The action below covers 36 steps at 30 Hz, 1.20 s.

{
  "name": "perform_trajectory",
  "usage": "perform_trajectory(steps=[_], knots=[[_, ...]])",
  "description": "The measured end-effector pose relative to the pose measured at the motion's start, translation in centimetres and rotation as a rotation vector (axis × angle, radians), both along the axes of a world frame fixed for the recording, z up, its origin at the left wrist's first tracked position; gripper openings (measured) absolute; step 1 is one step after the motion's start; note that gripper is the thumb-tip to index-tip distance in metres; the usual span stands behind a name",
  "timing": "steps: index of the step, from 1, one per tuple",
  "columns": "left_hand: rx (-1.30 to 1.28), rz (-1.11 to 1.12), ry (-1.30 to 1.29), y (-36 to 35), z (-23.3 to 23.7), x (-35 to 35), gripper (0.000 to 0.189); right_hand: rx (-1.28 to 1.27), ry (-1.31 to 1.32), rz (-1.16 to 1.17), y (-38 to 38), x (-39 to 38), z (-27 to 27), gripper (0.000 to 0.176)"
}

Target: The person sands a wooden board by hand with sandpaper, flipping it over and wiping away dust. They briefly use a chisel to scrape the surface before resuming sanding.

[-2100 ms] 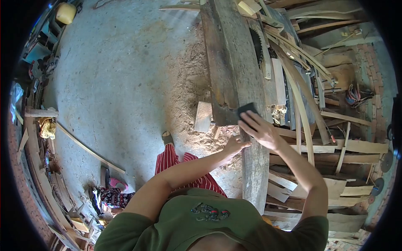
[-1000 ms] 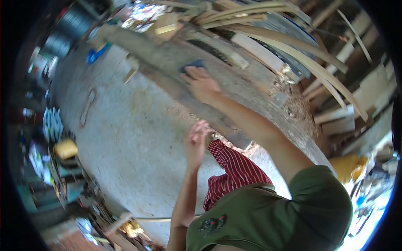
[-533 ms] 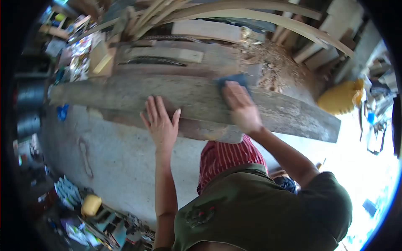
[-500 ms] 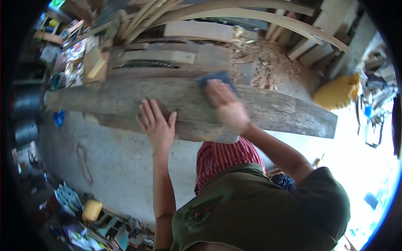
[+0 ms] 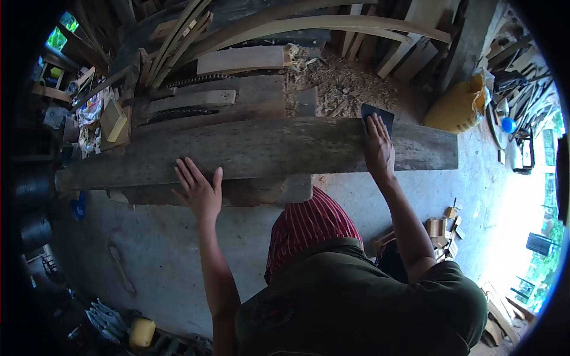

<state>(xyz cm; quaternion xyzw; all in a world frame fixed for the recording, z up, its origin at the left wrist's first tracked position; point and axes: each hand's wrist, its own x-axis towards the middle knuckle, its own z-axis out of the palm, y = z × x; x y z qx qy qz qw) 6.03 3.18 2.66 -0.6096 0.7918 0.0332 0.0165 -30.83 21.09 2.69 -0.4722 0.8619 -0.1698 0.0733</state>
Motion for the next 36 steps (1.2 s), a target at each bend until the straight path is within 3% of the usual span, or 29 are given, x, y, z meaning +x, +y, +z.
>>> perform_trajectory(steps=[2,4,5,6,7,9,10,11,12,13,15,17,18,21,22,23,25,26,27,29,31,36], knots=[[0.102,0.074,-0.059,-0.1,1.5,-1.3,0.093,0.047,0.087,-0.093,-0.1,-0.3,-0.2,0.062],[0.076,-0.015,-0.029,0.9,2.5,-4.0,0.094,0.034,0.163,0.162,-2.7,3.6,0.4,0.059],[0.053,-0.081,-0.015,1.6,3.0,-5.5,0.095,0.182,0.437,0.348,-4.6,5.9,0.3,0.055],[0.031,-0.185,-0.009,2.9,3.6,-7.4,0.095,0.240,0.544,0.503,-6.1,7.9,-1.3,0.052],[0.022,-0.185,-0.008,4.4,3.1,-9.2,0.095,0.231,0.548,0.500,-6.3,8.4,-1.8,0.052],[0.003,-0.371,0.034,6.6,0.9,-11.4,0.095,-0.203,0.232,0.629,-6.4,8.8,-2.3,0.052],[0.005,-0.365,0.028,6.9,0.2,-11.3,0.095,-0.030,0.426,0.688,-5.4,6.9,-2.1,0.052],[-0.063,-0.370,0.080,7.2,-0.4,-11.2,0.097,-0.018,0.470,0.578,-3.7,4.2,-2.7,0.053],[-0.134,-0.371,0.136,7.5,-0.9,-11.2,0.098,0.157,0.550,0.479,-1.9,1.5,-0.8,0.055],[-0.132,-0.357,0.141,7.8,-1.1,-11.2,0.098,0.010,0.238,0.290,0.7,-2.2,-1.2,0.057],[-0.124,-0.366,0.124,7.4,-1.2,-11.1,0.100,-0.224,0.113,0.082,5.8,-9.1,-1.5,0.051],[-0.131,-0.365,0.120,7.2,-1.6,-11.0,0.100,-0.261,0.284,-0.026,10.7,-15.3,-2.8,0.045],[-0.116,-0.352,0.100,7.2,-1.6,-11.0,0.100,-0.266,0.293,-0.030,11.4,-16.7,-3.5,0.045],[-0.069,-0.347,0.075,7.2,-1.3,-11.3,0.101,-0.227,0.270,-0.338,12.3,-17.4,-4.6,0.046],[-0.083,-0.343,0.069,7.1,-1.6,-11.2,0.101,-0.103,0.418,-0.257,10.9,-13.6,-3.4,0.049],[-0.099,-0.336,0.062,7.0,-1.8,-11.2,0.101,-0.273,0.301,-0.165,9.5,-12.3,-5.6,0.052],[-0.065,-0.337,0.068,6.9,-1.6,-11.1,0.102,-0.135,0.260,0.103,6.4,-4.8,-3.3,0.052],[-0.066,-0.338,0.069,6.9,-1.6,-11.0,0.102,-0.382,0.188,0.262,5.9,-2.2,-4.9,0.052],[-0.067,-0.342,0.075,6.9,-1.6,-11.1,0.102,-0.201,0.315,0.393,6.3,0.5,-3.0,0.049],[-0.057,-0.351,0.074,6.8,-1.7,-10.9,0.101,-0.308,0.066,0.493,8.2,1.5,-1.4,0.048],[-0.049,-0.350,0.077,6.9,-1.6,-11.1,0.101,-0.298,0.048,0.331,12.0,-2.1,-1.8,0.051],[-0.030,-0.343,0.071,6.9,-1.2,-11.1,0.100,-0.267,0.291,-0.284,22.6,-14.0,-2.9,0.048]])
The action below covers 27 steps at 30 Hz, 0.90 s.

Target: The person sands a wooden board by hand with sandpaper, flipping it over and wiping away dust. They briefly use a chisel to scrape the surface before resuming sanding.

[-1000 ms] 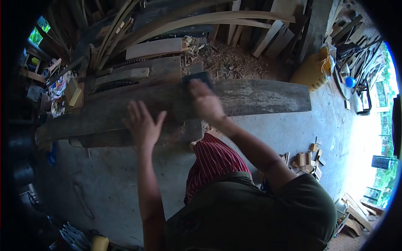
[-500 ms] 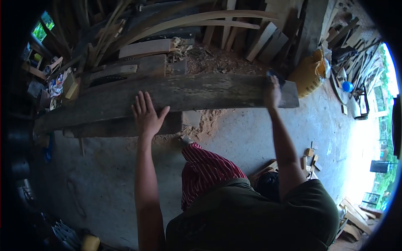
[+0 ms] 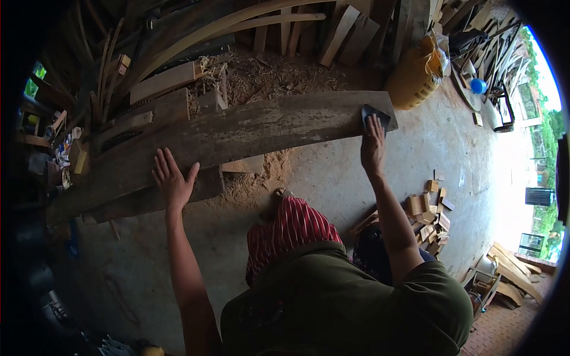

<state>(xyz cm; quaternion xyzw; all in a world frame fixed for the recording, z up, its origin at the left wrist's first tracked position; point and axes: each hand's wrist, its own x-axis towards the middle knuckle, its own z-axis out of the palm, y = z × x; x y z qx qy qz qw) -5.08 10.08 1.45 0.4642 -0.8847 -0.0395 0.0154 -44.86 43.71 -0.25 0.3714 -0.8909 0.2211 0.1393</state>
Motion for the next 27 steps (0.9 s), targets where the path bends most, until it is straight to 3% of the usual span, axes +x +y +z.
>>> perform_trajectory(steps=[3,5,7,9,12,15,17,19,21,22,24,27], knots=[[-0.003,0.006,-0.012,-0.1,-0.2,0.1,0.100,-0.005,0.015,-0.161,-1.1,0.2,-1.9,0.050],[-0.006,0.006,-0.011,-0.1,-0.3,0.0,0.100,-0.089,-0.042,0.150,-3.3,4.3,-0.8,0.058],[0.022,0.009,0.001,-0.1,-0.2,0.2,0.100,0.002,-0.173,0.441,-5.0,8.2,1.2,0.051],[0.018,0.005,-0.011,-0.4,-0.2,0.2,0.100,0.073,-0.182,0.528,-4.1,6.3,1.7,0.047],[0.038,0.017,-0.017,-0.1,0.1,0.1,0.101,0.005,-0.026,0.199,-0.9,-2.5,0.0,0.053],[0.059,0.024,-0.010,-0.1,0.2,0.1,0.102,0.035,0.048,-0.105,2.1,-11.0,-1.8,0.044],[0.067,0.035,-0.006,-0.2,0.6,-0.4,0.103,-0.201,-0.430,-0.154,3.2,-15.2,-1.5,0.040],[0.102,0.118,0.129,1.2,1.3,-2.3,0.105,-0.303,-0.389,-0.207,3.5,-16.6,-1.5,0.041],[0.012,-0.028,0.256,2.7,1.5,-5.4,0.109,-0.298,-0.273,0.025,2.6,-16.2,-0.1,0.041],[-0.012,-0.105,0.276,3.8,1.8,-7.5,0.110,-0.298,-0.277,0.025,2.0,-16.2,0.1,0.041],[-0.113,-0.324,0.153,5.6,2.2,-11.7,0.116,-0.037,-0.342,-0.084,0.3,-17.3,0.3,0.042],[-0.023,-0.602,0.201,8.1,2.4,-18.1,0.114,0.016,-0.531,-0.082,-1.0,-21.4,-0.2,0.044]])
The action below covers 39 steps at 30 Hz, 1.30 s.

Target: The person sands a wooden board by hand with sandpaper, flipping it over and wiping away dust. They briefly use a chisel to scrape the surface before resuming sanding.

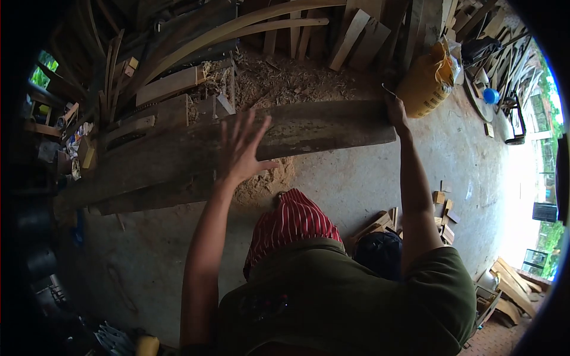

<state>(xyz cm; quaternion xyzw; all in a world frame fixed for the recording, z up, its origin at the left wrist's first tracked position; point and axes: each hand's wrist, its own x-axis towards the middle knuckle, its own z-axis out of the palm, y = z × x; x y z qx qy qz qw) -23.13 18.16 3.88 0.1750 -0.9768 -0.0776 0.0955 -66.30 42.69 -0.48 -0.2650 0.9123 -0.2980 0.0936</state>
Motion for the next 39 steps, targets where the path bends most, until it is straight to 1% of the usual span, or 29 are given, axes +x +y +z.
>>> perform_trajectory(steps=[1,2,4,6,8,11,13,15,16,17,19,20,22,26,27,28,29,31,32,33,34,35,36,38,39], knots=[[0.010,-0.100,0.002,0.6,-0.7,-1.9,0.113,-0.124,-0.187,-0.125,-0.2,2.0,2.3,0.042],[0.002,-0.112,-0.001,1.3,-1.1,-3.1,0.113,-0.133,-0.189,-0.136,0.9,2.5,1.9,0.042],[-0.059,-0.089,-0.142,2.0,-1.4,-4.7,0.108,-0.375,-0.025,0.129,3.2,2.7,0.5,0.041],[-0.017,-0.100,-0.113,1.9,-1.3,-5.1,0.106,-0.338,-0.113,0.011,8.0,3.7,-3.2,0.041],[-0.011,-0.090,-0.177,1.9,-1.0,-4.9,0.107,-0.203,-0.459,-0.151,9.1,8.7,2.7,0.042],[0.012,-0.095,-0.163,2.1,-0.3,-4.9,0.106,-0.172,-0.495,-0.164,7.9,7.2,2.6,0.042],[0.042,-0.094,-0.170,2.1,-0.3,-5.1,0.105,-0.246,-0.171,-0.050,5.6,4.7,0.2,0.042],[0.023,-0.096,-0.167,2.2,-0.4,-5.4,0.105,-0.245,-0.165,-0.034,3.6,2.4,-0.2,0.042],[0.000,-0.092,-0.168,2.2,-0.5,-5.1,0.104,-0.249,-0.164,-0.011,2.9,2.9,-0.2,0.042],[-0.001,-0.091,-0.136,2.2,-0.6,-5.1,0.103,-0.171,-0.232,-0.042,3.5,3.7,0.4,0.043],[-0.009,-0.098,-0.134,1.9,-0.6,-5.3,0.103,-0.226,-0.192,-0.010,6.2,7.6,2.7,0.044],[-0.003,-0.088,-0.130,2.1,-0.8,-5.2,0.102,-0.217,-0.195,-0.006,7.6,9.3,2.6,0.044],[0.019,-0.076,-0.143,2.4,-0.6,-5.1,0.102,-0.305,-0.204,-0.058,9.7,11.5,2.5,0.044],[0.020,-0.076,-0.120,2.1,-0.9,-5.2,0.103,-0.290,-0.148,0.041,7.3,8.0,1.6,0.044],[0.011,-0.073,-0.138,2.1,-0.9,-5.2,0.103,-0.324,-0.247,-0.023,6.3,6.1,0.3,0.045],[0.020,-0.069,-0.128,2.1,-0.9,-5.2,0.104,-0.355,-0.346,-0.085,5.8,5.6,0.1,0.045],[0.023,-0.064,-0.128,2.2,-0.9,-5.2,0.105,-0.338,-0.359,-0.080,6.5,6.0,0.1,0.045],[0.032,-0.053,-0.141,2.0,-1.2,-5.1,0.106,-0.417,-0.427,-0.091,6.6,8.4,2.6,0.045],[0.033,-0.060,-0.111,2.0,-1.3,-5.1,0.107,-0.406,-0.440,-0.086,7.6,9.9,3.0,0.045],[0.034,-0.063,-0.078,2.0,-1.5,-5.1,0.107,-0.427,-0.383,-0.104,8.9,11.3,3.5,0.047],[0.047,-0.052,-0.088,2.0,-1.5,-5.2,0.107,-0.445,-0.329,-0.124,9.8,12.1,3.7,0.049],[0.017,-0.053,-0.107,1.9,-1.4,-5.1,0.105,-0.495,-0.327,-0.169,10.4,12.3,2.9,0.047],[-0.016,-0.056,-0.123,2.0,-1.3,-5.1,0.102,-0.483,-0.336,-0.165,10.4,12.1,2.7,0.047],[-0.009,-0.050,-0.107,2.0,-1.3,-5.1,0.104,-0.644,-0.629,-0.348,9.1,10.2,2.0,0.043],[-0.017,-0.054,-0.104,2.0,-1.4,-5.2,0.104,-0.735,-0.690,-0.383,8.0,9.1,0.5,0.041]])
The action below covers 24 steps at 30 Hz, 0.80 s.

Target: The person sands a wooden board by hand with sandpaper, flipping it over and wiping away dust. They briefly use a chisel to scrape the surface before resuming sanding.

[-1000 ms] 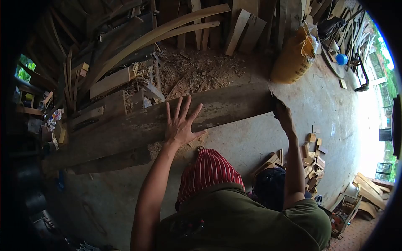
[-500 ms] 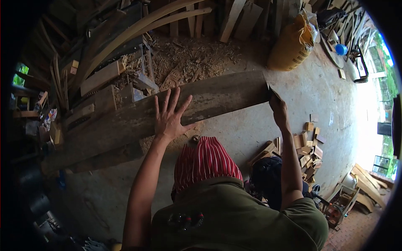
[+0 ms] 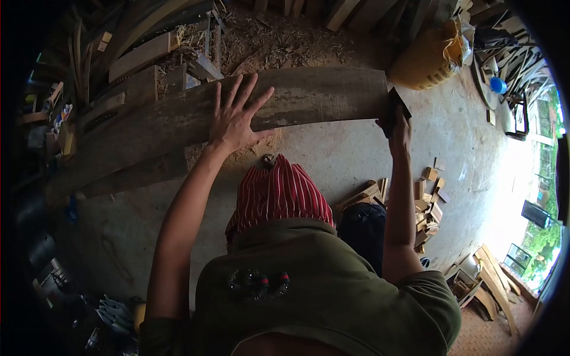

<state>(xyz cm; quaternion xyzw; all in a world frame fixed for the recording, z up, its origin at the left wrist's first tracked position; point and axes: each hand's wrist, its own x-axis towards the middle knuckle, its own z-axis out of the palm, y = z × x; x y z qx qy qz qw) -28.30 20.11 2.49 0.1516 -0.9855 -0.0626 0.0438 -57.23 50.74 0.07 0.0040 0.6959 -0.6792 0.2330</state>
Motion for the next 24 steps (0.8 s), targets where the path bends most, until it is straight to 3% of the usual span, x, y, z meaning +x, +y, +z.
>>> perform_trajectory(steps=[3,5,8,11,13,15,19,21,22,24], knots=[[-0.024,0.009,-0.002,-0.1,0.0,-0.1,0.104,0.121,0.157,-0.178,-2.3,2.9,-0.2,0.041],[0.024,0.003,0.017,0.0,-0.1,-0.1,0.106,-0.015,0.110,-0.434,-2.9,6.9,1.4,0.039],[0.025,0.004,0.022,0.0,-0.2,-0.1,0.105,-0.068,0.070,-0.348,-3.5,9.7,2.3,0.037],[0.020,0.014,0.003,-0.1,-0.2,-0.2,0.106,-0.067,0.140,-0.508,-5.8,9.3,1.7,0.035],[0.014,0.015,0.015,0.0,-0.4,-0.1,0.106,-0.163,-0.104,-0.765,-6.3,8.8,1.9,0.035],[0.009,0.017,0.027,-0.4,-0.3,-0.5,0.105,-0.053,-0.039,-0.723,-5.4,8.3,2.1,0.034],[0.021,0.015,0.011,-0.1,-0.4,-0.2,0.104,-0.132,-0.051,-0.647,-8.2,7.2,1.0,0.034],[0.007,0.023,0.016,-0.5,-0.4,-0.5,0.104,-0.399,-0.090,-0.650,-8.2,6.6,0.1,0.034],[-0.023,0.029,0.013,-0.5,-0.4,-0.5,0.103,-0.398,-0.091,-0.647,-7.8,6.3,-0.5,0.034],[-0.051,0.037,0.012,-0.5,-0.5,-0.8,0.102,-0.320,-0.397,-0.662,-6.7,5.2,-1.2,0.034]])
